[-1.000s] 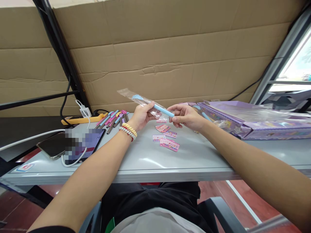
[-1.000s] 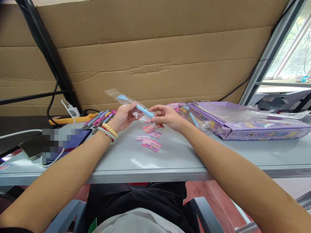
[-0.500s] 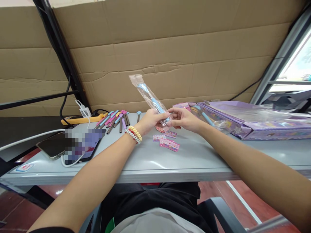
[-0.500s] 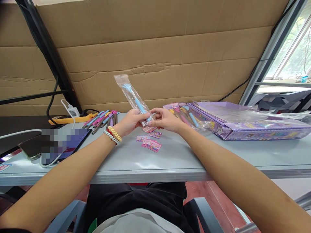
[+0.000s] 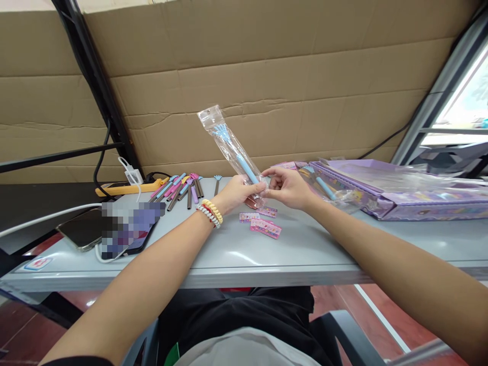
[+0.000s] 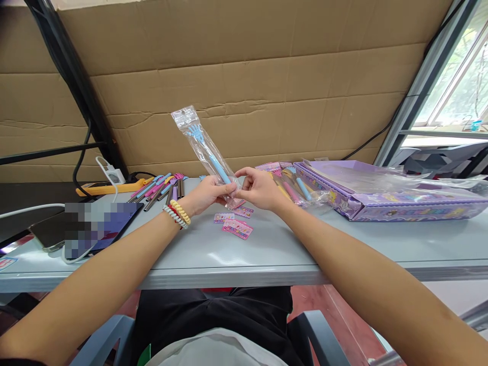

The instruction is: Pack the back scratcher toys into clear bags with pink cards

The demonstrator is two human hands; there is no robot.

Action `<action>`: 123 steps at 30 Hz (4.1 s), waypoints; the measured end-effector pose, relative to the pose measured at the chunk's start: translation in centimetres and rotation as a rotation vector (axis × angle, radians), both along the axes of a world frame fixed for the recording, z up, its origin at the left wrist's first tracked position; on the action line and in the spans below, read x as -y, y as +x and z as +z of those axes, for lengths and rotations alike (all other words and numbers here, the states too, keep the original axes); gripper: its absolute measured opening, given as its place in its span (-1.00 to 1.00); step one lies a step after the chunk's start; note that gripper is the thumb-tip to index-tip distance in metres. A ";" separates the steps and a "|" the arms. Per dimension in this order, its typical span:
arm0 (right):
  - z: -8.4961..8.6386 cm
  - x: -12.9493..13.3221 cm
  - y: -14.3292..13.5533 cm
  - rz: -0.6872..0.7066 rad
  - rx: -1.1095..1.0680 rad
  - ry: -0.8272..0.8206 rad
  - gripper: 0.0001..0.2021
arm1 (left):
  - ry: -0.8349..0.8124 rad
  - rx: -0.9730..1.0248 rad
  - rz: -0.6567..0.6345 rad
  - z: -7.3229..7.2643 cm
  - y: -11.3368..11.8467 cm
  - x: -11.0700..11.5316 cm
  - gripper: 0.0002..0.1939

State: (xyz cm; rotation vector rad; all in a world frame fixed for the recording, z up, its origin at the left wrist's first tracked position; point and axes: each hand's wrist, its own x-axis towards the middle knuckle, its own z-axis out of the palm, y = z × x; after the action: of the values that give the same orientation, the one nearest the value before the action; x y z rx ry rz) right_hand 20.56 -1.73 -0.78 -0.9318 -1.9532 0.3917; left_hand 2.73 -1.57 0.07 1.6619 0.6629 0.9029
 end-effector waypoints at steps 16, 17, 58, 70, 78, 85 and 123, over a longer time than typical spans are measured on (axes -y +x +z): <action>0.8 0.6 0.1 0.020 0.076 0.219 -0.81 | -0.051 0.016 0.017 0.6 -0.1 -0.3 -0.68; 0.8 0.6 0.2 0.041 0.083 0.207 -0.82 | -0.049 0.009 0.013 0.6 -0.1 -0.3 -0.67; 0.4 -0.1 0.3 0.050 0.098 0.135 -0.86 | 0.032 0.127 0.185 0.1 0.5 -0.4 -0.38; 0.4 -0.4 0.6 0.006 0.121 0.099 -0.79 | -0.018 0.383 0.441 1.1 0.2 -0.4 -0.74; 0.5 -0.3 0.5 -0.065 0.137 0.148 -0.66 | 0.042 0.459 0.279 0.9 0.1 -0.4 -0.68; 0.3 -0.3 0.5 -0.122 0.128 0.210 -0.69 | 0.026 0.284 0.138 0.5 0.5 0.1 -0.65; 0.8 0.0 0.4 0.048 0.249 0.296 -0.91 | 0.007 0.234 0.309 0.8 0.2 -0.6 -0.89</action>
State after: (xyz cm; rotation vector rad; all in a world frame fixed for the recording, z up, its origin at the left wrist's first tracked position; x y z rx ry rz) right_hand 20.97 -1.71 0.02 -0.7700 -2.1888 0.0090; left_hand 2.94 -0.96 0.89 1.4520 0.7659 1.2992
